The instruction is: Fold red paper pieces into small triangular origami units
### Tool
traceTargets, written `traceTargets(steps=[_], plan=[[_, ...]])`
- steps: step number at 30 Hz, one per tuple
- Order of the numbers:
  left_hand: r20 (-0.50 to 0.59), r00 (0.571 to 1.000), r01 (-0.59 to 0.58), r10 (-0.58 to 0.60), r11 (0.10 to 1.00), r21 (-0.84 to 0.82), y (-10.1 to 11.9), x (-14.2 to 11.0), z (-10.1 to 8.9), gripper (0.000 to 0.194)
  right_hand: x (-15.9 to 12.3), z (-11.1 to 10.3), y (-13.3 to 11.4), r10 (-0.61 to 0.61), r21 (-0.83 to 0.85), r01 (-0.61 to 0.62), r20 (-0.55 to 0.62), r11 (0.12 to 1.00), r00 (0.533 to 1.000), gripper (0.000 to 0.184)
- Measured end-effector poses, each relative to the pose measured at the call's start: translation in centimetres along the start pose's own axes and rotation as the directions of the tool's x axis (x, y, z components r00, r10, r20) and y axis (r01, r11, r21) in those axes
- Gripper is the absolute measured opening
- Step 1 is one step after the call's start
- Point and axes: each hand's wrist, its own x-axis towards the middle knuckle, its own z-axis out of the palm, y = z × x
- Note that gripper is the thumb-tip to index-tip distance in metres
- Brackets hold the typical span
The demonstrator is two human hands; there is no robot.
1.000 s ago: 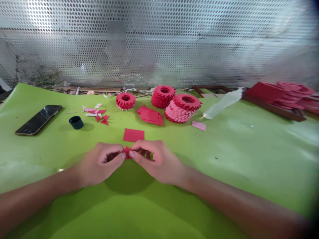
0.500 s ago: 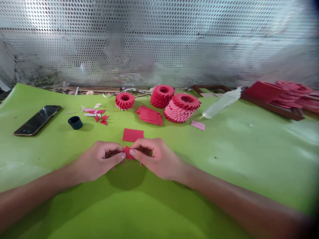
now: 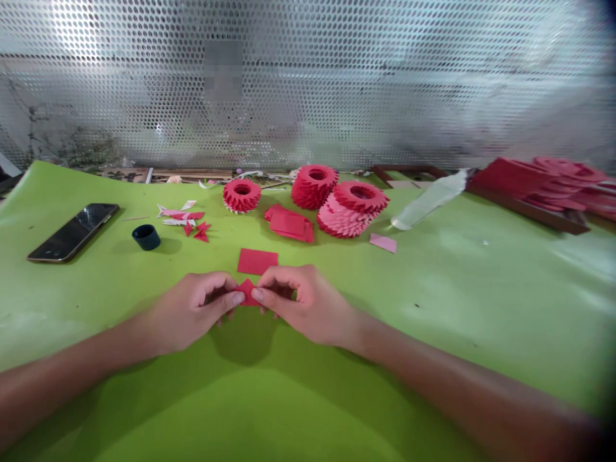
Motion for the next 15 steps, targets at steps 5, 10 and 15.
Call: traceTargets(steps=[5, 10, 15], plan=[[0.050, 0.999, -0.001, 0.003, 0.999, -0.032, -0.26, -0.04, -0.28, 0.040, 0.06, -0.14, 0.28, -0.041, -0.064, 0.040, -0.012, 0.997, 0.999, 0.025], [0.067, 0.998, 0.021, -0.018, 0.998, -0.053, -0.08, -0.04, -0.41, 0.040, 0.16, -0.32, 0.38, -0.046, -0.085, 0.047, 0.013, 0.995, 0.999, 0.026], [0.051, 0.998, 0.032, -0.031, 0.999, -0.025, -0.11, -0.06, 0.00, 0.041, 0.17, -0.20, 0.09, -0.018, 0.028, 0.016, 0.086, 0.999, 0.996, 0.026]])
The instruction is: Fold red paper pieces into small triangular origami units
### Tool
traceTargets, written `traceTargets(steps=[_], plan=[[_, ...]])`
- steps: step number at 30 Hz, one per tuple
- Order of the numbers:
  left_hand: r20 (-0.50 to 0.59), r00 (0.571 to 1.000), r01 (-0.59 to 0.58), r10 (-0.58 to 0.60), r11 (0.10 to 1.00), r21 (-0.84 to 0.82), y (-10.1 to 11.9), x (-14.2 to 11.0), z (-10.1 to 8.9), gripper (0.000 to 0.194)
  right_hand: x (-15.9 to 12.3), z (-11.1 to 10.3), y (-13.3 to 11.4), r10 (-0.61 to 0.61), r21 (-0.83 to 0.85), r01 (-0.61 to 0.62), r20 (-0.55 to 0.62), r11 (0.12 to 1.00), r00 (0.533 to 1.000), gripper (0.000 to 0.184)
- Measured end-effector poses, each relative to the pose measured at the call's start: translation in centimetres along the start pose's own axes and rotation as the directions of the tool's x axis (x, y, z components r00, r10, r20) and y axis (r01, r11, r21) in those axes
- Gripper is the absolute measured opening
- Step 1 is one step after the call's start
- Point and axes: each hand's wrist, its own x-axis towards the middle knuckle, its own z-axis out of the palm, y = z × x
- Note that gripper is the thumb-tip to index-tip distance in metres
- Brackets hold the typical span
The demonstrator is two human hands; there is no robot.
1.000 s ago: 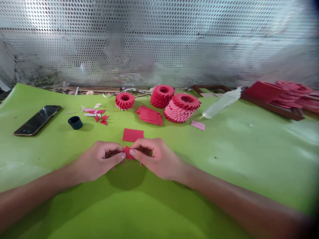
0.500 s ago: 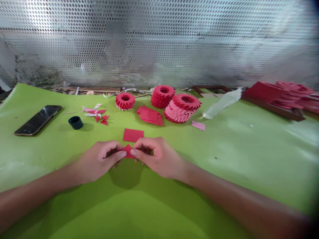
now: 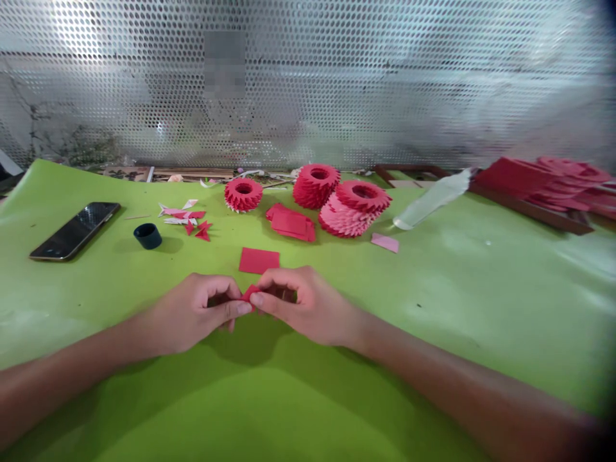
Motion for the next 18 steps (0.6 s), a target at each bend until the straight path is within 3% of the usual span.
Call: traceTargets(steps=[6, 10, 13, 18], plan=[[-0.035, 0.999, -0.006, 0.004, 0.998, -0.067, 0.24, 0.10, 0.00, 0.040, -0.01, 0.21, -0.24, 0.075, 0.152, -0.082, 0.047, 0.985, 0.996, 0.033], [0.028, 0.998, -0.050, 0.054, 0.990, -0.131, 0.25, 0.02, -0.39, 0.039, 0.00, 0.16, -0.04, 0.082, 0.231, -0.095, 0.067, 0.968, 0.994, 0.036], [0.029, 0.994, -0.104, 0.107, 0.990, -0.100, -0.04, -0.02, -0.52, 0.042, -0.01, 0.01, 0.04, 0.082, 0.203, -0.090, 0.052, 0.975, 0.995, 0.037], [-0.002, 0.996, -0.095, 0.095, 0.995, 0.015, 0.10, 0.04, -0.55, 0.042, -0.03, -0.14, -0.06, 0.091, 0.172, -0.099, 0.050, 0.980, 0.995, 0.037]])
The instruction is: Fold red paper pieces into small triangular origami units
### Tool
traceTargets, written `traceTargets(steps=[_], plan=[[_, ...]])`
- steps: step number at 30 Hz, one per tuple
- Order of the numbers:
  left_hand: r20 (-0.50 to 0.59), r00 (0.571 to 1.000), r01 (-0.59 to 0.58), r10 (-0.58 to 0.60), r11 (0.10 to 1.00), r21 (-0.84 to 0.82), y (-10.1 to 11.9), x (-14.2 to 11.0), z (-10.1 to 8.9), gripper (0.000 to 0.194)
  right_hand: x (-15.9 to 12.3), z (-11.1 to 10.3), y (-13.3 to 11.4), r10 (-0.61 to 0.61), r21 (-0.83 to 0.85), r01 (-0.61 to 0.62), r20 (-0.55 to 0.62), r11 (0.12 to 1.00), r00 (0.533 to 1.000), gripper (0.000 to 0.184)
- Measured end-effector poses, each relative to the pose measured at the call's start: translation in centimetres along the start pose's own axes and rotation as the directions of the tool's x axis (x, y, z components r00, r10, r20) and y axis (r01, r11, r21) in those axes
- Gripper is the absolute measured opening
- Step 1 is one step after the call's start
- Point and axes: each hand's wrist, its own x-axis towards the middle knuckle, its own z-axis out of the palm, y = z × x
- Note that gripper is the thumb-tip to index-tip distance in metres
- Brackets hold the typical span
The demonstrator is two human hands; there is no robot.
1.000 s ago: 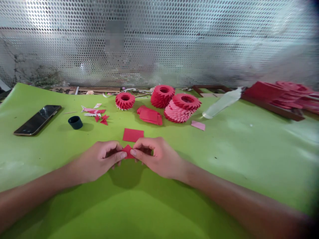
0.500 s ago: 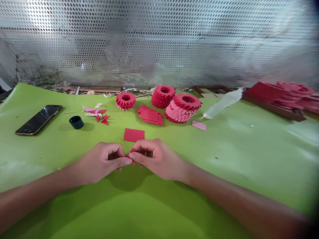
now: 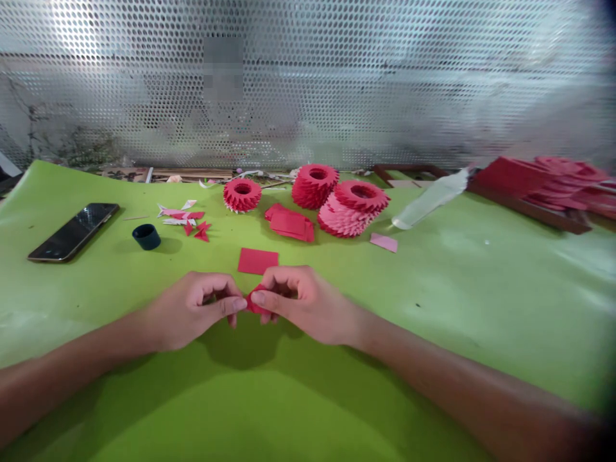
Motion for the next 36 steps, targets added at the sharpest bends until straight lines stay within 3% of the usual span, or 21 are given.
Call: traceTargets(steps=[7, 11, 12, 14, 17, 19, 23, 28, 31, 34, 36], plan=[[-0.035, 0.995, -0.086, 0.089, 0.993, 0.081, 0.6, -0.3, 0.1, 0.039, 0.0, 0.1, 0.1, -0.005, 0.075, 0.004, 0.010, 0.997, 1.000, 0.037], [-0.123, 0.956, -0.233, 0.266, 0.945, 0.231, 0.1, -0.5, 0.3, 0.019, 0.1, 0.1, 0.2, 0.024, 0.107, -0.025, 0.011, 0.994, 1.000, 0.037], [-0.158, 0.926, -0.284, 0.342, 0.909, 0.304, -0.1, -0.5, 0.3, 0.019, 0.1, 0.1, 0.2, 0.032, 0.107, -0.033, 0.011, 0.994, 0.999, 0.037], [-0.189, 0.827, -0.403, 0.530, 0.792, 0.458, -0.6, -0.5, 0.3, 0.015, 0.1, 0.3, 0.2, 0.030, 0.118, -0.032, 0.017, 0.992, 0.999, 0.038], [-0.129, 0.660, -0.540, 0.740, 0.587, 0.603, -1.0, -0.4, 0.3, 0.007, 0.2, 0.5, 0.3, -0.003, 0.136, -0.005, 0.053, 0.991, 0.999, 0.039], [-0.125, 0.624, -0.552, 0.771, 0.549, 0.628, -1.1, -0.3, 0.4, 0.010, 0.1, 0.5, 0.3, -0.022, 0.076, 0.017, 0.063, 0.997, 0.998, 0.037], [-0.241, 0.646, -0.512, 0.724, 0.645, 0.567, -0.7, -0.4, 0.5, 0.008, -0.2, 0.1, 0.5, -0.134, -0.164, 0.137, 0.027, 0.977, 0.991, 0.031], [-0.308, 0.684, -0.497, 0.662, 0.731, 0.468, -0.2, -0.4, 0.5, 0.010, -0.2, 0.0, 0.7, -0.291, -0.432, 0.254, -0.022, 0.865, 0.956, 0.017], [-0.297, 0.768, -0.421, 0.568, 0.796, 0.434, -0.1, -0.4, 0.5, 0.010, -0.2, 0.4, 0.8, -0.310, -0.437, 0.266, -0.031, 0.859, 0.950, 0.017], [-0.231, 0.863, -0.341, 0.449, 0.855, 0.390, -0.1, -0.4, 0.6, 0.023, -0.3, 0.6, 0.7, -0.332, -0.394, 0.298, -0.018, 0.869, 0.943, 0.020], [-0.160, 0.887, -0.350, 0.433, 0.856, 0.380, -0.2, -0.3, 0.8, 0.031, -0.4, 0.6, 0.7, -0.341, -0.386, 0.303, -0.032, 0.871, 0.939, 0.020]])
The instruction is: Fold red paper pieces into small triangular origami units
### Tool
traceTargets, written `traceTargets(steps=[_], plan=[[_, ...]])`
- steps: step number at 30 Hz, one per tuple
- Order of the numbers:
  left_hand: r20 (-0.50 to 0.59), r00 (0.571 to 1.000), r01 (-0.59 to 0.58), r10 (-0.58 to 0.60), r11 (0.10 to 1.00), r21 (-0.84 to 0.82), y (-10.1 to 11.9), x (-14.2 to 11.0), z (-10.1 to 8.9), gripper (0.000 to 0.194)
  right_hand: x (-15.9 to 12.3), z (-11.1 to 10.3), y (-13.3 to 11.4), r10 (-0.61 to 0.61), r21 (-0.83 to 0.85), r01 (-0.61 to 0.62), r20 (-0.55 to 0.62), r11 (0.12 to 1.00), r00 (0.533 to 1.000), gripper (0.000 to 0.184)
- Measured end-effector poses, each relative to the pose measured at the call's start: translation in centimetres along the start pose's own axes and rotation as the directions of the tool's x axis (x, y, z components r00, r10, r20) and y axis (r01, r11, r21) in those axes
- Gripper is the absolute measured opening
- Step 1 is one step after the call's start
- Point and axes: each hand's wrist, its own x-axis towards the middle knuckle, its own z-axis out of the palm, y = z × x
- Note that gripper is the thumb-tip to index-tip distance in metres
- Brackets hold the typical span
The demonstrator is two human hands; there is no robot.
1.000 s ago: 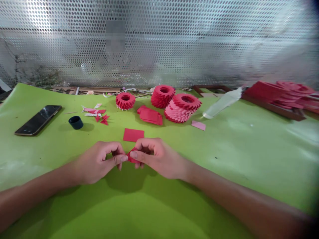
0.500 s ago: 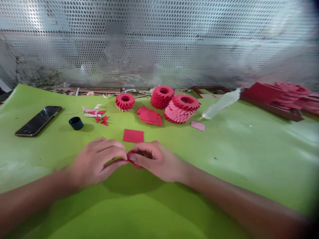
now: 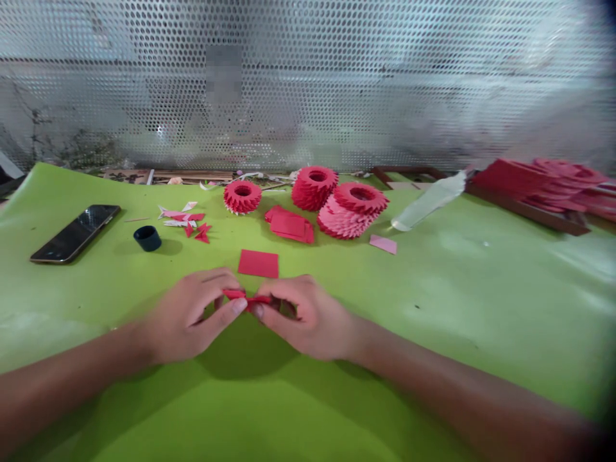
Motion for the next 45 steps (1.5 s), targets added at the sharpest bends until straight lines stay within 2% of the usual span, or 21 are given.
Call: traceTargets(steps=[3, 5, 8, 11, 15, 22, 25, 29, 34, 38, 41, 43, 45], plan=[[-0.002, 0.998, -0.063, 0.063, 0.997, 0.035, -0.2, 0.0, 0.3, 0.035, -0.1, -0.1, 0.1, 0.033, 0.045, -0.033, 0.002, 0.998, 0.999, 0.022], [-0.046, 0.995, -0.083, 0.085, 0.996, 0.030, -0.2, 0.0, 0.4, 0.033, 0.0, -0.1, 0.2, 0.063, 0.184, -0.065, 0.020, 0.981, 0.998, 0.029], [-0.102, 0.992, -0.074, 0.072, 0.997, -0.022, -0.3, 0.1, 0.3, 0.031, 0.2, -0.2, 0.3, 0.099, 0.442, -0.093, 0.010, 0.892, 0.995, 0.038], [-0.137, 0.989, -0.066, 0.063, 0.998, -0.015, -0.3, 0.1, 0.3, 0.034, 0.4, -0.2, 0.4, 0.117, 0.528, -0.110, 0.020, 0.842, 0.993, 0.038], [-0.122, 0.990, -0.069, 0.070, 0.998, 0.011, -0.3, 0.1, 0.2, 0.033, 0.4, 0.0, 0.4, 0.133, 0.485, -0.148, 0.065, 0.862, 0.989, 0.039], [-0.109, 0.988, -0.108, 0.108, 0.994, 0.002, -0.3, 0.0, 0.4, 0.028, 0.4, 0.0, 0.2, 0.156, 0.425, -0.160, 0.044, 0.891, 0.987, 0.037], [-0.104, 0.989, -0.103, 0.102, 0.995, -0.005, -0.1, 0.0, 0.4, 0.030, 0.4, 0.0, 0.0, 0.177, 0.319, -0.166, -0.004, 0.933, 0.984, 0.035], [-0.092, 0.994, -0.062, 0.060, 0.998, -0.018, 0.2, 0.0, 0.4, 0.030, 0.4, 0.1, -0.2, 0.147, 0.214, -0.126, -0.084, 0.969, 0.986, 0.030], [-0.107, 0.992, -0.061, 0.060, 0.998, -0.006, 0.1, -0.1, 0.4, 0.033, 0.3, -0.1, -0.2, 0.145, 0.212, -0.134, -0.039, 0.968, 0.989, 0.034], [-0.119, 0.990, -0.067, 0.070, 0.997, 0.027, -0.2, -0.1, 0.4, 0.034, 0.4, -0.3, -0.1, 0.146, 0.228, -0.136, -0.028, 0.964, 0.989, 0.030], [-0.148, 0.985, -0.078, 0.090, 0.994, 0.082, -0.5, -0.2, 0.4, 0.034, 0.4, -0.2, 0.0, 0.180, 0.232, -0.165, -0.044, 0.959, 0.983, 0.030], [-0.203, 0.974, -0.081, 0.103, 0.990, 0.115, -0.7, -0.3, 0.4, 0.028, 0.5, -0.1, 0.2, 0.198, 0.232, -0.178, -0.064, 0.956, 0.978, 0.030], [-0.265, 0.952, -0.131, 0.153, 0.987, 0.098, -0.8, -0.3, 0.3, 0.021, 0.5, 0.1, 0.2, 0.216, 0.246, -0.187, -0.097, 0.951, 0.971, 0.029]])
